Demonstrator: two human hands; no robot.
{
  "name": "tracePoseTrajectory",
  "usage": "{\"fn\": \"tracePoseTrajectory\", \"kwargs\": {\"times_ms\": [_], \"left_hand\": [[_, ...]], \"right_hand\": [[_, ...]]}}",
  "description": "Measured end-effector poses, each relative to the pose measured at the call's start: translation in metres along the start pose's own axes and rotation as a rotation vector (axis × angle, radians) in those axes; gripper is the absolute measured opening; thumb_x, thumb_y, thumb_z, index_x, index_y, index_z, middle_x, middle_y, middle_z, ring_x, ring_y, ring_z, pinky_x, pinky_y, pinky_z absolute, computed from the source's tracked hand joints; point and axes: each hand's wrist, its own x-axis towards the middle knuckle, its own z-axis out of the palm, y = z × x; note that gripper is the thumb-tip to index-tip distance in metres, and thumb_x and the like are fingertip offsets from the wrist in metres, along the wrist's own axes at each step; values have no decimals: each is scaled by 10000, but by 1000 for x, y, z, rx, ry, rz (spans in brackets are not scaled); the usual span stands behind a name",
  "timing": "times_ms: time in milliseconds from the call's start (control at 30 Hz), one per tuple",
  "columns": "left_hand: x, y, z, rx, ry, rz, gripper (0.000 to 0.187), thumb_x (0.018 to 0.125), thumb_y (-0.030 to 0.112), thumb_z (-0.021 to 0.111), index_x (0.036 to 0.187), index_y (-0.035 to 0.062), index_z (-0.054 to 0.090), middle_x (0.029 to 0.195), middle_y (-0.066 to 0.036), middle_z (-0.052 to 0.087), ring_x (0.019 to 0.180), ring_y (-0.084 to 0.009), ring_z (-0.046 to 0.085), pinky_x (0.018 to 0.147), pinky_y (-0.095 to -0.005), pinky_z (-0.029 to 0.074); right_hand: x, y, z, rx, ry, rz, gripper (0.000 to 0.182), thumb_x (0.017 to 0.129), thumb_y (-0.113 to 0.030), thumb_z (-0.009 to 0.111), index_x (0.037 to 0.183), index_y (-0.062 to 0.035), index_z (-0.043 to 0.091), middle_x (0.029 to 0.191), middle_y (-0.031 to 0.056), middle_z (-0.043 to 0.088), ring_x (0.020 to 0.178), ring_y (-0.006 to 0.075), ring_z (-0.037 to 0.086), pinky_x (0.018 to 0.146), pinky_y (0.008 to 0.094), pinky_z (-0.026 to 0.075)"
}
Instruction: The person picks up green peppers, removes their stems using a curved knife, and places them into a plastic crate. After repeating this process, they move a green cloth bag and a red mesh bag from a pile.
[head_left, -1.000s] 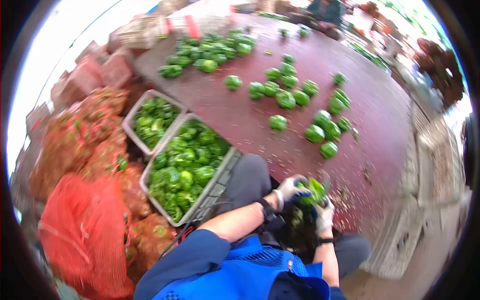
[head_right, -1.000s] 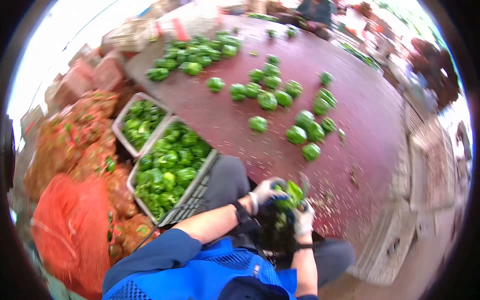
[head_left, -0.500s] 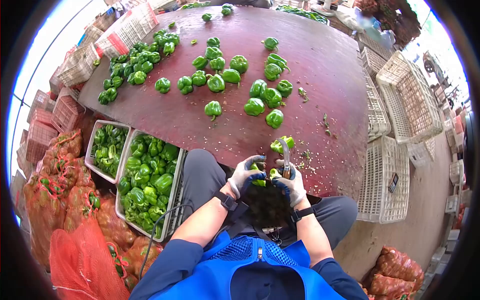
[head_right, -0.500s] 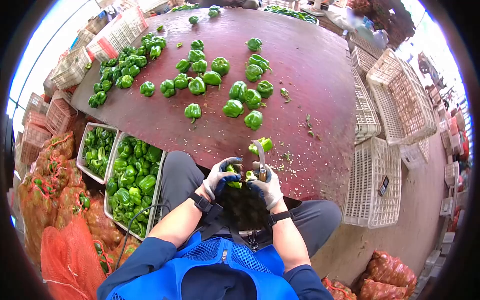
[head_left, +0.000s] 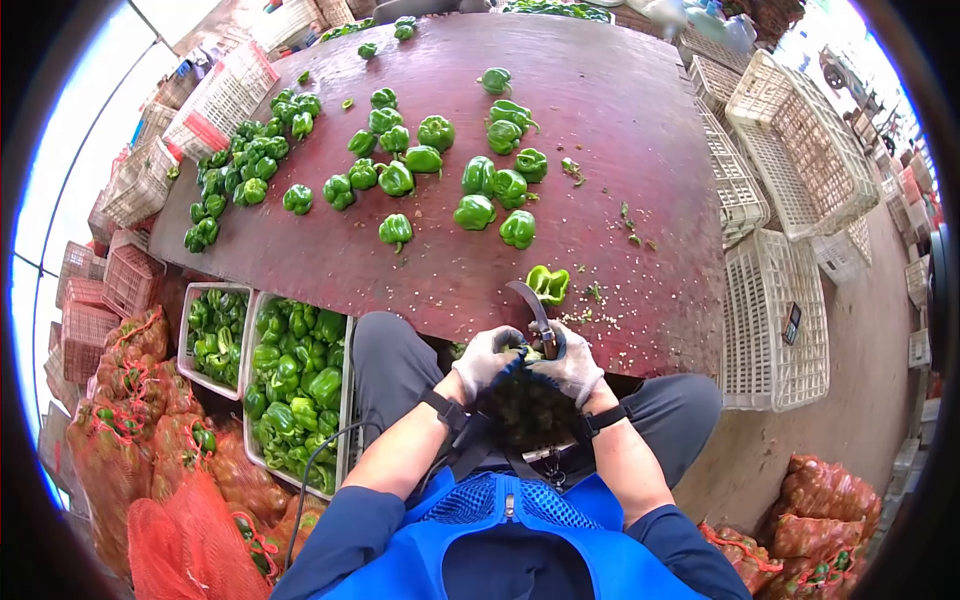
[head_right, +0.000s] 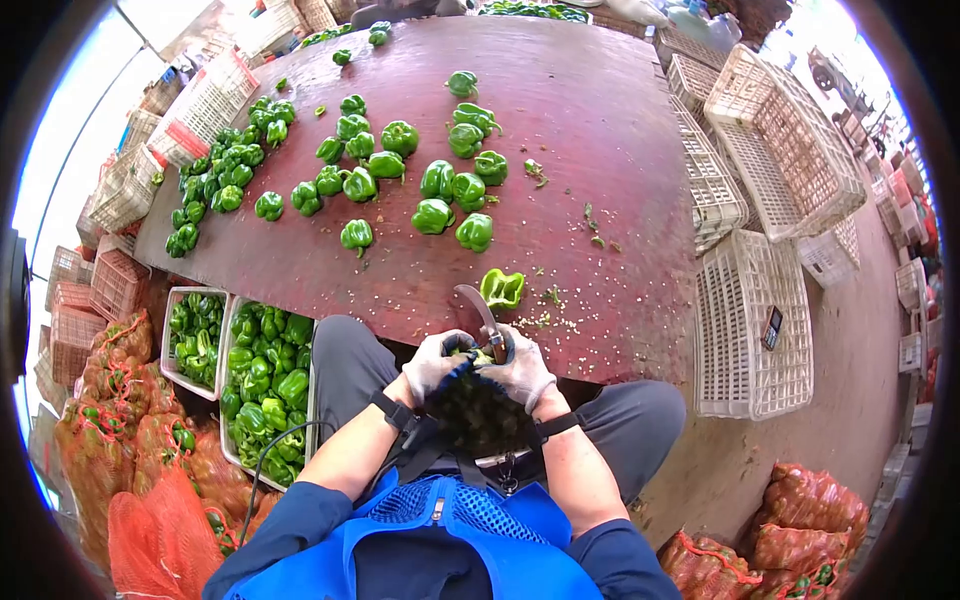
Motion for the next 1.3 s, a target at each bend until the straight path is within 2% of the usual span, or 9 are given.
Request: {"fn": "tracePoseTrajectory", "kwargs": {"times_ms": [167,333,467,567,667,767,933,1133,1300], "left_hand": [[-2,2,17,308,274,124,202,862,47,656,1055,-14,646,910,-72,705,839,-145,636,785,-303,522],[31,-5,-2,-111,417,80,177,850,41,675,1024,18,660,903,-59,684,800,-117,608,736,-302,523],[72,11,-13,671,388,458,163,839,105,716,960,-3,690,1226,-123,634,988,-214,639,874,-349,517],[90,31,4,93,123,56,198,816,101,701,994,15,716,1010,-105,713,937,-219,663,857,-347,525],[103,25,14,476,264,97,240,768,187,718,940,19,714,878,-154,726,811,-233,683,748,-382,543],[96,16,11,247,271,94,201,790,175,703,908,13,706,789,-138,699,733,-170,637,687,-364,531],[84,26,20,358,332,62,190,780,173,694,918,44,709,869,-174,715,827,-306,691,760,-400,535],[75,46,31,400,356,-33,207,794,148,654,978,57,680,965,-184,708,942,-350,676,821,-425,522],[69,36,21,232,396,2,256,734,84,729,977,38,661,910,-170,699,861,-285,669,768,-389,527]], "right_hand": [[-1,-4,4,-249,148,58,511,676,-90,846,1129,-16,620,906,53,682,839,147,627,778,327,536],[1,5,-14,271,273,115,447,738,-25,796,1144,13,612,975,48,675,853,114,623,785,279,538],[16,38,-27,332,314,62,678,752,-42,777,1366,30,501,1118,75,656,956,137,628,845,295,538],[22,34,-23,425,228,113,683,763,-58,766,1389,-1,501,1186,92,649,1015,160,628,851,300,542],[25,35,-24,453,133,147,587,757,-39,734,1318,-10,565,1111,72,673,939,165,653,808,308,558],[16,9,-18,489,105,210,372,783,-37,689,1151,-25,633,946,31,670,780,156,648,681,296,549],[23,24,-19,265,371,-154,360,810,-10,682,1164,-17,613,984,44,649,831,136,617,749,273,527],[23,17,-31,437,318,251,75,803,-117,617,851,-63,638,682,20,612,519,146,576,483,271,459],[18,19,-34,517,231,204,218,795,-177,601,973,-62,653,689,11,595,543,159,581,484,271,474]]}}
